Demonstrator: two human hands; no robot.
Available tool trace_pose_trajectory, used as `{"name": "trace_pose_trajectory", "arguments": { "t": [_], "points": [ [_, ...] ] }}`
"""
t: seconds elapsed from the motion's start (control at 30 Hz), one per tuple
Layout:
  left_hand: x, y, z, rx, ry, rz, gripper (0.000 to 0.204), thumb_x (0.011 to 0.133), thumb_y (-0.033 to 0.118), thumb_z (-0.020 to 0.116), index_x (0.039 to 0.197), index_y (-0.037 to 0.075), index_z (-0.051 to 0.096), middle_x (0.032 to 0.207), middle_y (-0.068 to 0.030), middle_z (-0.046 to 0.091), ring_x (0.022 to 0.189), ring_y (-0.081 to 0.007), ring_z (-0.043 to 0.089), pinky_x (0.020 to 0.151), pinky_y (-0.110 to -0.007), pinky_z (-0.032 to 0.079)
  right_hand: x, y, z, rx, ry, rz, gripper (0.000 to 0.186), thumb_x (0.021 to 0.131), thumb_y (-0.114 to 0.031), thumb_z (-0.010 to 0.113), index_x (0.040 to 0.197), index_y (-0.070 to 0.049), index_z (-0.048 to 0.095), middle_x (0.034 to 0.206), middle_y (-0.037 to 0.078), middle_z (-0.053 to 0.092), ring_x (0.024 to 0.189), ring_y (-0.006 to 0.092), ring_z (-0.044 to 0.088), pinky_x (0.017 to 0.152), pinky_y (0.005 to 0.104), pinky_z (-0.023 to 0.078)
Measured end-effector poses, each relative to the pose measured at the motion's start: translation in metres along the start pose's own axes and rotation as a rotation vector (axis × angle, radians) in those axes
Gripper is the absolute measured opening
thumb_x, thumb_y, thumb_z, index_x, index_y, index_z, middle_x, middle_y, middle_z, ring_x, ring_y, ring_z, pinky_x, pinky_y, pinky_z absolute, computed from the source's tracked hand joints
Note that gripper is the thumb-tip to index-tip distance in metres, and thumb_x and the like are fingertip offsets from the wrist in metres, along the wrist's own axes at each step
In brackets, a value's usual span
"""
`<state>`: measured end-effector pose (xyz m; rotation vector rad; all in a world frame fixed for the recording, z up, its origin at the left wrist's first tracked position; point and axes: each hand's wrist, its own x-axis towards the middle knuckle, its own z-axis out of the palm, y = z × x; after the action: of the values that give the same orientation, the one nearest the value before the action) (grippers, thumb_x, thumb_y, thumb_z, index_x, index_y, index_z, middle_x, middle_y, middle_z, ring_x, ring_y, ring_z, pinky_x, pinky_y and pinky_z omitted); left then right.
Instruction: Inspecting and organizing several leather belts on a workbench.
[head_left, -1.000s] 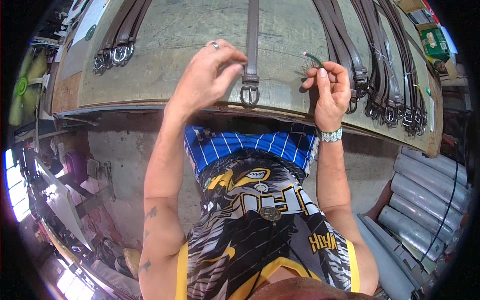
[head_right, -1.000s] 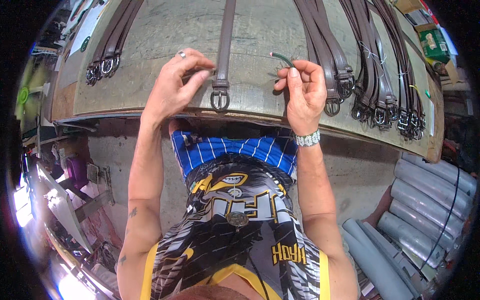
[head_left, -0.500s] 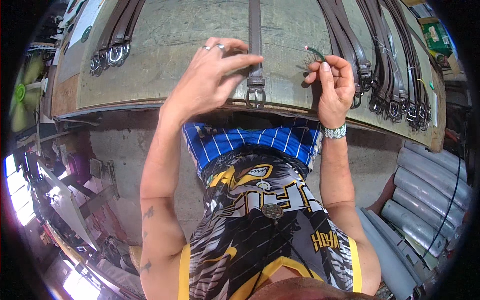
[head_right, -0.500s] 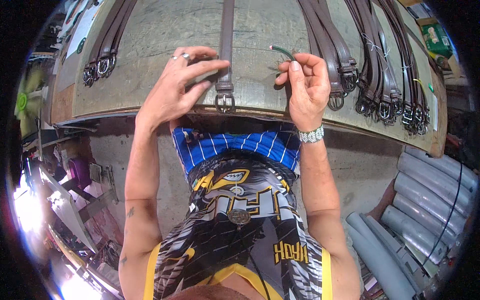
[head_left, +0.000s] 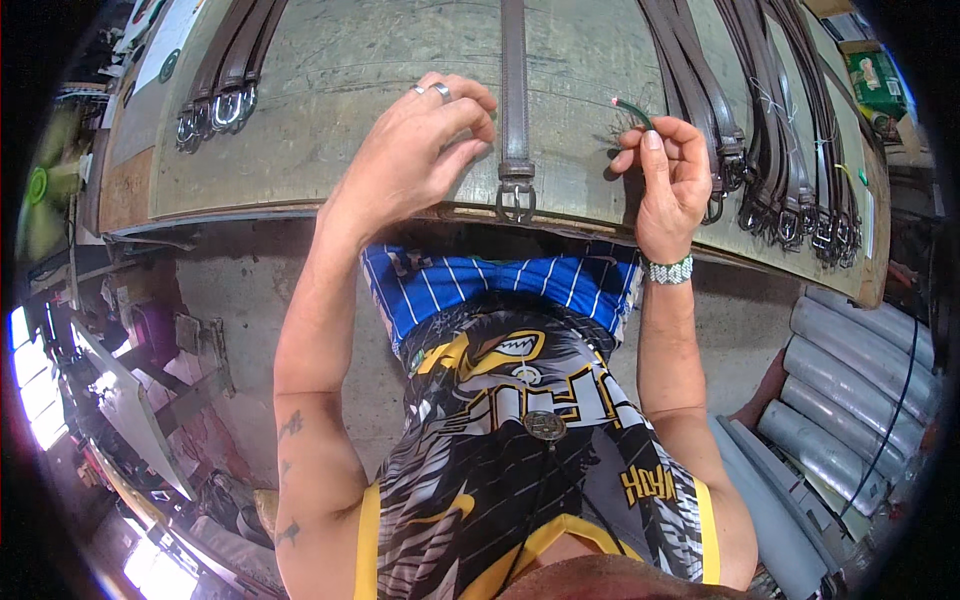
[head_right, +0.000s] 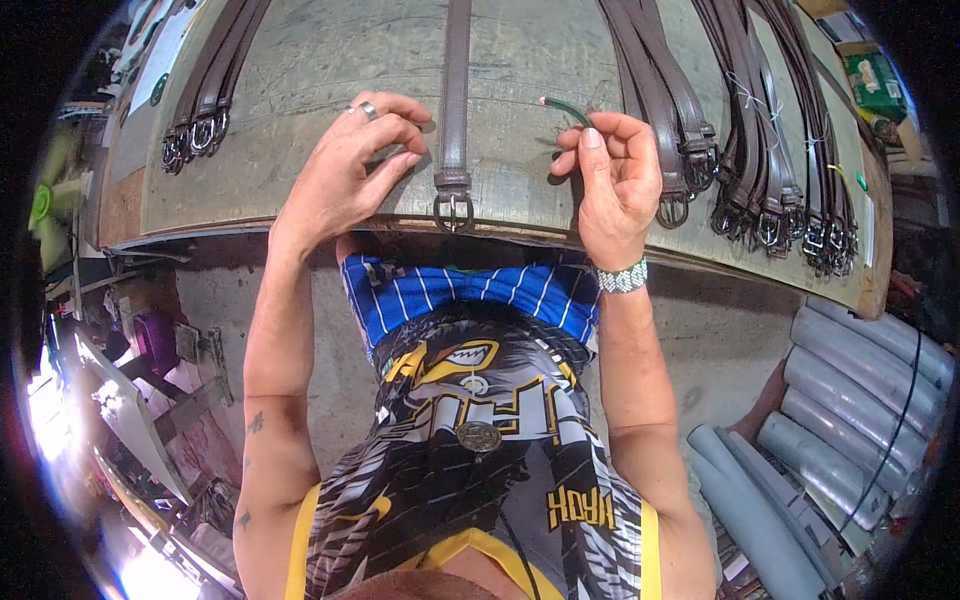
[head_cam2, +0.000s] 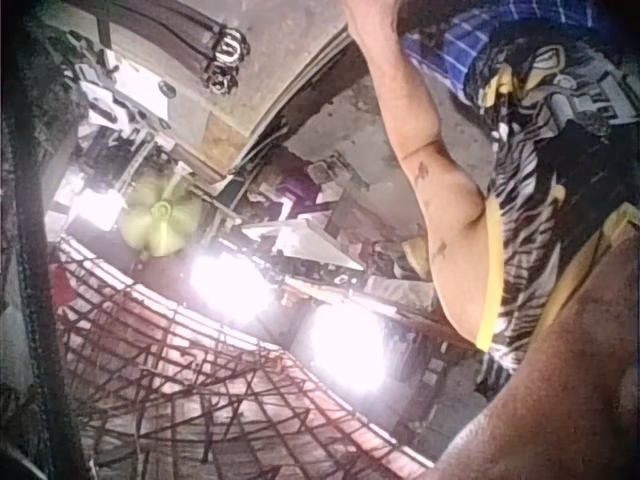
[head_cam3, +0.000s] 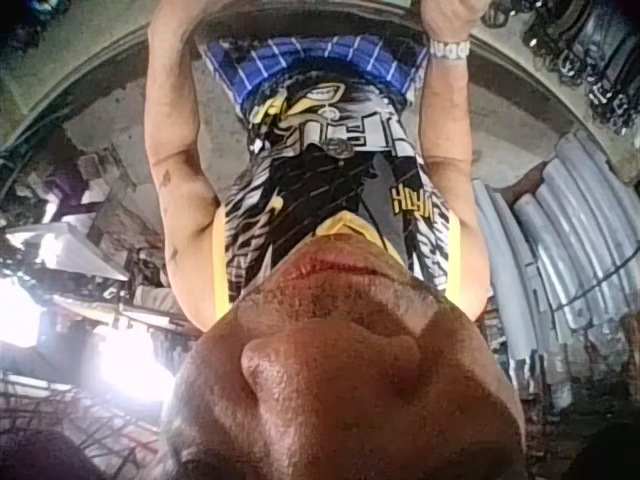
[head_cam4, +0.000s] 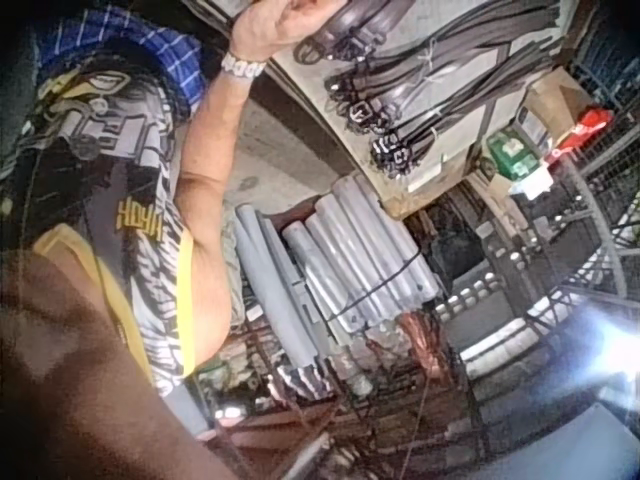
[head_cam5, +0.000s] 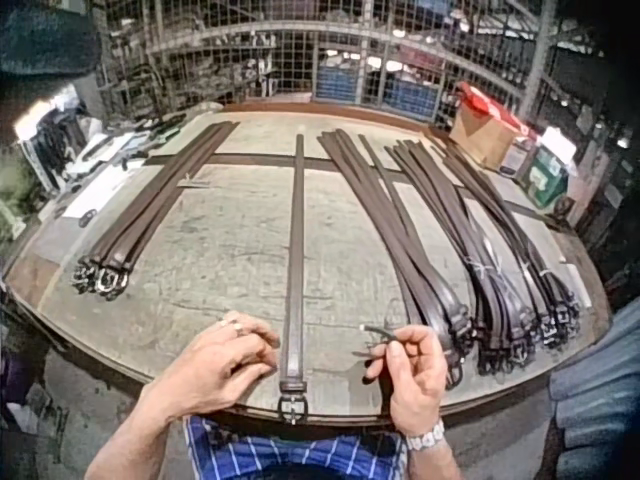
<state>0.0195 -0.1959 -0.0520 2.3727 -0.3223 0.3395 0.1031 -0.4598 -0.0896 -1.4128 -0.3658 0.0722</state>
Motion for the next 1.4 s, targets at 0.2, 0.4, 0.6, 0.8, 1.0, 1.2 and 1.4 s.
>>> {"name": "trace_pose_trajectory", "arguments": {
  "t": [0.2,0.4,0.6,0.8,1.0,1.2,1.4],
  "points": [
    [0.002,-0.003,0.006,0.084,0.005,0.147,0.020,0.081,0.008,0.075,0.101,0.007,0.072,0.114,-0.0080,0.067,0.107,-0.0286,0.061,0.091,-0.038,0.049,0.000,-0.002,0.002,-0.013,-0.005,-0.004,0.017,0.104,-0.004,0.053,0.120,0.002,0.051,0.099,0.012,0.068,0.076,0.0117,0.064,0.071,0.0249,0.054],
    [0.002,-0.004,0.007,0.039,0.000,0.160,0.012,0.080,0.008,0.076,0.090,0.005,0.071,0.101,-0.0041,0.068,0.099,-0.0270,0.061,0.086,-0.038,0.050,-0.002,0.000,0.003,-0.010,-0.004,-0.006,0.017,0.104,-0.004,0.053,0.120,0.002,0.051,0.099,0.012,0.068,0.076,0.0118,0.064,0.071,0.0244,0.054],
    [0.004,-0.001,0.003,0.028,-0.021,0.119,0.007,0.083,0.007,0.072,0.088,0.004,0.067,0.104,-0.0045,0.067,0.103,-0.0280,0.060,0.087,-0.039,0.049,-0.001,-0.003,0.004,-0.040,-0.005,-0.002,0.017,0.104,-0.004,0.053,0.120,0.002,0.051,0.098,0.012,0.068,0.075,0.0120,0.065,0.071,0.0245,0.054],
    [0.006,-0.005,0.008,-0.060,-0.019,0.100,0.009,0.084,0.003,0.070,0.091,0.002,0.065,0.113,-0.0090,0.068,0.107,-0.0294,0.060,0.092,-0.039,0.048,-0.004,-0.016,-0.001,-0.026,0.026,-0.009,0.017,0.104,-0.004,0.054,0.119,0.002,0.052,0.099,0.014,0.069,0.076,0.0125,0.066,0.071,0.0248,0.054],
    [0.011,0.001,0.014,-0.147,-0.030,0.013,0.008,0.085,0.002,0.069,0.090,0.001,0.064,0.113,-0.0131,0.069,0.109,-0.0305,0.059,0.097,-0.041,0.045,-0.015,-0.069,-0.042,-0.202,0.162,-0.263,0.016,0.104,-0.006,0.056,0.119,0.001,0.055,0.102,0.015,0.070,0.076,0.0182,0.066,0.074,0.0324,0.057],
    [0.002,0.009,0.009,-0.069,-0.016,-0.026,0.006,0.082,-0.003,0.065,0.087,-0.001,0.063,0.116,-0.0150,0.069,0.110,-0.0318,0.059,0.098,-0.041,0.044,-0.013,-0.107,-0.162,-0.462,0.519,-0.423,0.018,0.103,-0.006,0.057,0.120,0.001,0.054,0.105,0.017,0.071,0.078,0.0191,0.069,0.076,0.0333,0.058],
    [0.008,0.011,0.014,-0.071,-0.035,-0.058,0.006,0.084,-0.002,0.066,0.089,-0.001,0.062,0.117,-0.0143,0.068,0.112,-0.0315,0.057,0.101,-0.040,0.043,-0.078,-0.111,-0.346,0.021,0.920,-0.090,0.019,0.101,-0.008,0.058,0.118,-0.001,0.054,0.099,0.015,0.072,0.076,0.0215,0.070,0.073,0.0380,0.060]
  ]
}}
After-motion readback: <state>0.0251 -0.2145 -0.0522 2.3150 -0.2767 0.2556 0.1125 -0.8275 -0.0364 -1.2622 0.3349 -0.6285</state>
